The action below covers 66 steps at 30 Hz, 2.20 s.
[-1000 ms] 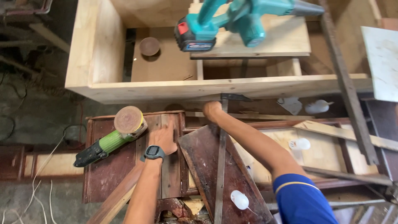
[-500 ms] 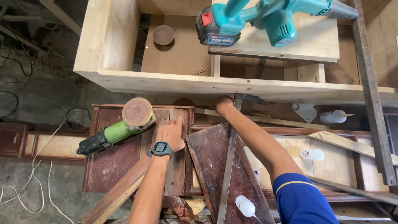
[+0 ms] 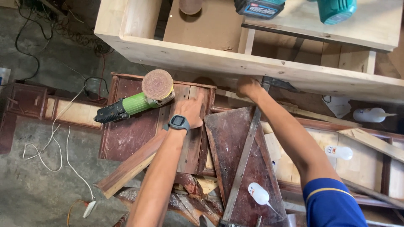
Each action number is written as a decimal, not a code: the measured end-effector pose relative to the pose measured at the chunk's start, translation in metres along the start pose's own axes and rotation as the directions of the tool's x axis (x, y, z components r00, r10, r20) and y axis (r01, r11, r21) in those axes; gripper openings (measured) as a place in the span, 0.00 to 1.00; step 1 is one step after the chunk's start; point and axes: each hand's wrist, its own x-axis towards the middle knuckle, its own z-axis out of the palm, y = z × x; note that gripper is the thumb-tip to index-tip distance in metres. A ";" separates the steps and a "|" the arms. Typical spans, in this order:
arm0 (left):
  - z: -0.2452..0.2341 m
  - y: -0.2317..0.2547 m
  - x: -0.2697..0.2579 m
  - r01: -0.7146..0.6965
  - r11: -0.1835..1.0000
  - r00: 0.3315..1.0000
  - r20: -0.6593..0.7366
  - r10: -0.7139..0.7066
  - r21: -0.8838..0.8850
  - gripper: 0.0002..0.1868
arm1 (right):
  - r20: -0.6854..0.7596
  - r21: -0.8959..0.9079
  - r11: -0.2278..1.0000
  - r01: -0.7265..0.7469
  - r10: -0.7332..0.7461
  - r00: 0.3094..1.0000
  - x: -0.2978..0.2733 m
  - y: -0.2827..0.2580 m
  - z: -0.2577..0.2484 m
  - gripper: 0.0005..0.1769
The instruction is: The person applies wood glue from a white bottle to the edges of small wooden strips and joins them together on a workbench. The person handles multiple strips, aligns them, and presses them to form glued joints.
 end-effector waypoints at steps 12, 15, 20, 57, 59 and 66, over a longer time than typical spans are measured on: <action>0.002 0.001 0.012 -0.054 0.997 0.996 -0.067 0.058 0.057 0.32 | -0.070 0.480 0.824 0.302 -0.307 0.949 -0.247 -0.076 -0.178 0.18; 0.021 -0.010 0.026 -0.083 0.995 0.994 -0.062 0.086 0.055 0.19 | -0.092 0.428 0.829 0.361 -0.357 0.930 -0.282 -0.114 -0.177 0.15; 0.024 -0.012 0.031 -0.077 0.996 0.997 0.011 0.077 0.053 0.21 | -0.080 0.337 0.935 0.107 -0.085 0.993 -0.251 -0.189 -0.092 0.14; 0.019 -0.014 0.026 -0.142 0.990 0.990 0.026 0.141 0.026 0.24 | -0.515 0.456 0.878 -0.144 0.392 0.762 -0.214 -0.293 0.051 0.16; 0.021 -0.015 0.028 -0.138 0.989 0.990 0.025 0.137 0.051 0.22 | -0.545 0.340 0.936 -0.094 0.277 0.791 -0.222 -0.296 0.073 0.12; 0.024 -0.017 0.026 -0.151 0.987 0.988 0.022 0.150 0.063 0.24 | -0.356 0.520 0.838 -0.167 0.390 0.849 -0.226 -0.292 0.027 0.17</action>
